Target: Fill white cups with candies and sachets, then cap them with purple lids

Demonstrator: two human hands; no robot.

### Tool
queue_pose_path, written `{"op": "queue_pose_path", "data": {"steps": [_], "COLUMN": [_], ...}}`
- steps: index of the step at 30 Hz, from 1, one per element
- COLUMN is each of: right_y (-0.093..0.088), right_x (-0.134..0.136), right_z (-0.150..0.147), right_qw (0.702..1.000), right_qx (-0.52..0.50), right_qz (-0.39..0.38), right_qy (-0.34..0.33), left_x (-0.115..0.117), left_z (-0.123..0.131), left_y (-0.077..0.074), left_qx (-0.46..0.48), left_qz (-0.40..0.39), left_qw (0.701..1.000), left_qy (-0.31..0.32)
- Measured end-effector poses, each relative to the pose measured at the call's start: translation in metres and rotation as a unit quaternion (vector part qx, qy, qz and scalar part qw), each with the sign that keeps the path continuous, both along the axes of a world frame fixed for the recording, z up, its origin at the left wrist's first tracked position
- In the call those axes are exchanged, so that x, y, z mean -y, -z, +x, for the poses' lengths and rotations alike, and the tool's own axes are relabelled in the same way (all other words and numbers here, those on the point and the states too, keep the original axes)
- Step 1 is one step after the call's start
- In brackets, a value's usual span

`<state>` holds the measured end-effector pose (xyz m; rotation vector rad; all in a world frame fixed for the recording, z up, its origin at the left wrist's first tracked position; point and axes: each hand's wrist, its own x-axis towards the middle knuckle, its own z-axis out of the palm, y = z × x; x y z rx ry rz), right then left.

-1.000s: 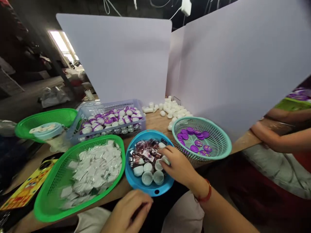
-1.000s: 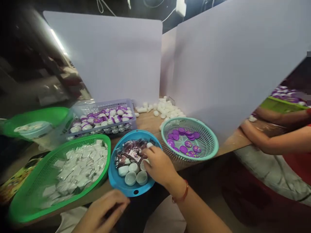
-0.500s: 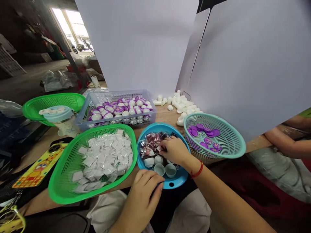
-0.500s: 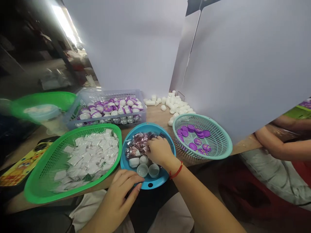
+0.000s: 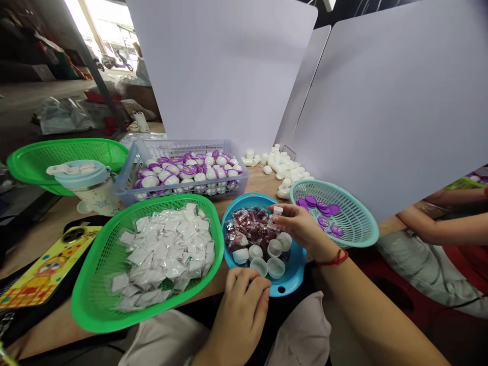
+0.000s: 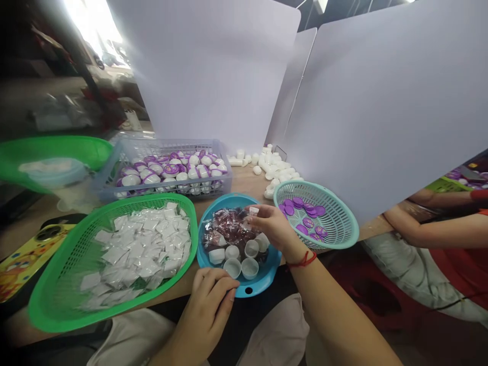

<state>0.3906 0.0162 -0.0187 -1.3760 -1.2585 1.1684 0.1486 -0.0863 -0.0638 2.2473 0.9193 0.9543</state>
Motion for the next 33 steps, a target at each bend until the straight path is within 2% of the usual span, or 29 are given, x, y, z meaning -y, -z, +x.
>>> {"op": "queue_pose_path", "data": {"steps": [4, 8, 16, 24, 27, 33], "right_y": [-0.006, -0.008, -0.01, 0.002, 0.0, -0.01], "right_x": [-0.004, -0.011, -0.035, -0.071, -0.074, -0.067], "right_z": [-0.003, -0.009, -0.017, -0.02, -0.024, -0.032], "right_qw": [0.995, 0.99, 0.994, 0.992, 0.987, 0.975], "right_qx": [-0.09, -0.129, -0.096, -0.088, -0.121, -0.185], "right_qz": [-0.025, -0.041, -0.045, -0.045, -0.06, -0.108], "right_qy": [0.024, 0.043, 0.039, 0.079, 0.087, 0.061], "left_x": [0.0, -0.001, -0.006, -0.003, -0.005, -0.008], "left_z": [-0.002, -0.005, -0.01, -0.012, -0.015, -0.018], "left_y": [0.006, 0.011, 0.013, 0.026, 0.024, 0.022], "left_qx": [0.01, 0.016, 0.047, 0.051, 0.033, 0.043], "left_qz": [0.008, 0.014, 0.031, 0.066, 0.079, 0.096], "left_qw": [1.0, 1.0, 0.998, 0.996, 0.996, 0.994], "left_qy": [0.002, 0.015, 0.028, 0.017, 0.029, 0.026]}}
